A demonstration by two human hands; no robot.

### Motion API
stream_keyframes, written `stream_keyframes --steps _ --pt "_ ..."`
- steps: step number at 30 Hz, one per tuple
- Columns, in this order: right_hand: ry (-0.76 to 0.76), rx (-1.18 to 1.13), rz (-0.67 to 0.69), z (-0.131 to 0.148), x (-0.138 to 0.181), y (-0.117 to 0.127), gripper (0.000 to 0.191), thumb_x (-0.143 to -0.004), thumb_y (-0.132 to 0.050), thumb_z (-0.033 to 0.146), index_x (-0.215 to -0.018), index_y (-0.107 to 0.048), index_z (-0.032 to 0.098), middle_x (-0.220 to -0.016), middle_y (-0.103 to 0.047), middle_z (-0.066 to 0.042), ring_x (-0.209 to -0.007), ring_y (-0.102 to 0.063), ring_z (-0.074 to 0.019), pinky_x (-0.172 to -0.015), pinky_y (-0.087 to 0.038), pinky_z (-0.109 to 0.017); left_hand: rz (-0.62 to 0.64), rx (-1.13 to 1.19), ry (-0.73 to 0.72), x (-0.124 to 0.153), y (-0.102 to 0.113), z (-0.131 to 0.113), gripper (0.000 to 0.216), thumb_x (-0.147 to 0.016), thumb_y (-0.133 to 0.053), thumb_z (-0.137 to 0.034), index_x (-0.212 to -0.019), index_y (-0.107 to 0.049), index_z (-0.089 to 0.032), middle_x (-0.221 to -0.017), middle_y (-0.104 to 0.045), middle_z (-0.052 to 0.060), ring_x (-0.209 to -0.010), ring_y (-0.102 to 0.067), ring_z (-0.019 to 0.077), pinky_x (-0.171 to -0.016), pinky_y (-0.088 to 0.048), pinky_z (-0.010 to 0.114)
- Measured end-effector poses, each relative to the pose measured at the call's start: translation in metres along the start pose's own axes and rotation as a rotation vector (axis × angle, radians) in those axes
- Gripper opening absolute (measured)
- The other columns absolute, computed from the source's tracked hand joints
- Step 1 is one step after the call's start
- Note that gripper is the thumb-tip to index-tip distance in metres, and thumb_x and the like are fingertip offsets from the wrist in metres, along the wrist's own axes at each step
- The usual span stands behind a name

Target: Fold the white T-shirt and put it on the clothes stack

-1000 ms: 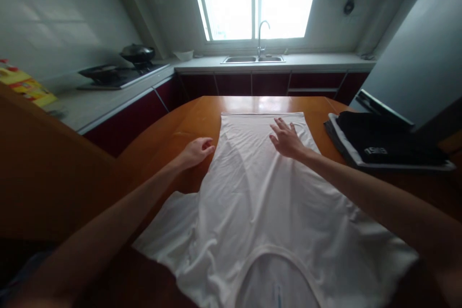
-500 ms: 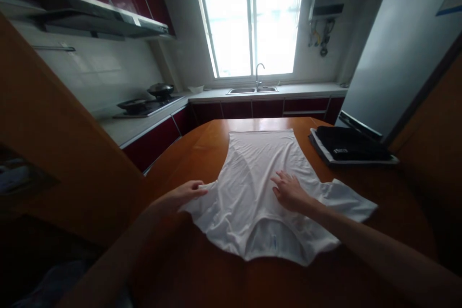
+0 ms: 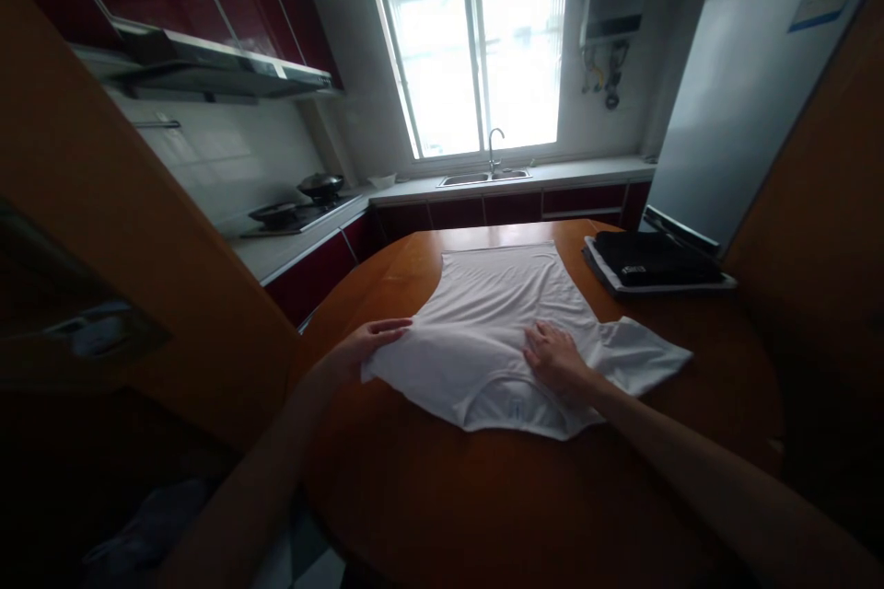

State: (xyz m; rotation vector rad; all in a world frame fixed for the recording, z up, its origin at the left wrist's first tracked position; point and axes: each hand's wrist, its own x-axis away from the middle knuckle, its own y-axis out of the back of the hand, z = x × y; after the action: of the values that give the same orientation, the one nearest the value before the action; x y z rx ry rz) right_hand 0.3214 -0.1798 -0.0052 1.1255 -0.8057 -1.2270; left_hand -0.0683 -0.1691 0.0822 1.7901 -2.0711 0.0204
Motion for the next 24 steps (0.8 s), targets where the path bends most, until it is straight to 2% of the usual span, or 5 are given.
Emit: stream_keyframes --steps 7,11,15,19,24 --pt "0.028 0.005 0.023 0.000 0.001 0.000 0.049 -0.099 -0.046 0.038 -0.143 -0.053 0.017 -0.158 -0.040 -0.021 -0.147 -0.034 -0.0351 -0.115 -0.028 -0.054 -0.005 -0.492 -0.124 0.000 0.007 0.023 0.056 -0.049 -0.088 -0.052 -0.096 -0.082 -0.021 -0.114 -0.075 0.009 -0.099 -0.070 0.0329 -0.082 -0.056 0.035" --pt "0.028 -0.031 -0.033 -0.001 -0.005 0.003 0.050 -0.099 -0.047 0.038 -0.144 -0.053 0.018 -0.157 -0.042 -0.019 -0.145 -0.038 -0.0328 -0.114 -0.031 -0.050 -0.203 -0.816 -0.236 -0.018 0.009 0.025 0.053 -0.062 -0.082 -0.050 -0.105 -0.081 -0.018 -0.132 -0.065 0.016 -0.119 -0.063 0.0390 -0.103 -0.050 0.041" --pt "-0.005 -0.027 -0.132 -0.007 -0.016 0.008 0.051 -0.101 -0.042 0.033 -0.148 -0.050 0.017 -0.161 -0.038 -0.017 -0.150 -0.030 -0.0309 -0.119 -0.025 -0.051 -0.227 -0.916 -0.451 -0.063 -0.037 0.003 0.051 -0.089 -0.059 -0.043 -0.131 -0.068 -0.015 -0.144 -0.057 0.018 -0.137 -0.051 0.0312 -0.118 -0.035 0.035" --pt "-0.102 0.045 -0.084 -0.018 -0.016 0.002 0.056 -0.103 -0.038 0.035 -0.155 -0.042 0.013 -0.165 -0.028 -0.020 -0.153 -0.022 -0.0328 -0.121 -0.018 -0.052 -0.239 -1.005 -0.413 -0.115 -0.097 -0.009 0.055 -0.102 -0.037 -0.036 -0.150 -0.049 -0.012 -0.159 -0.041 0.017 -0.150 -0.034 0.0278 -0.123 -0.026 0.044" --pt "-0.167 0.109 -0.058 -0.023 -0.007 -0.008 0.060 -0.104 -0.035 0.039 -0.157 -0.037 0.012 -0.166 -0.025 -0.019 -0.154 -0.020 -0.0302 -0.123 -0.013 -0.047 -0.318 -1.122 -0.197 -0.151 -0.099 0.009 0.062 -0.105 -0.022 -0.047 -0.157 -0.037 -0.018 -0.168 -0.022 0.011 -0.155 -0.019 0.0325 -0.123 -0.017 0.060"
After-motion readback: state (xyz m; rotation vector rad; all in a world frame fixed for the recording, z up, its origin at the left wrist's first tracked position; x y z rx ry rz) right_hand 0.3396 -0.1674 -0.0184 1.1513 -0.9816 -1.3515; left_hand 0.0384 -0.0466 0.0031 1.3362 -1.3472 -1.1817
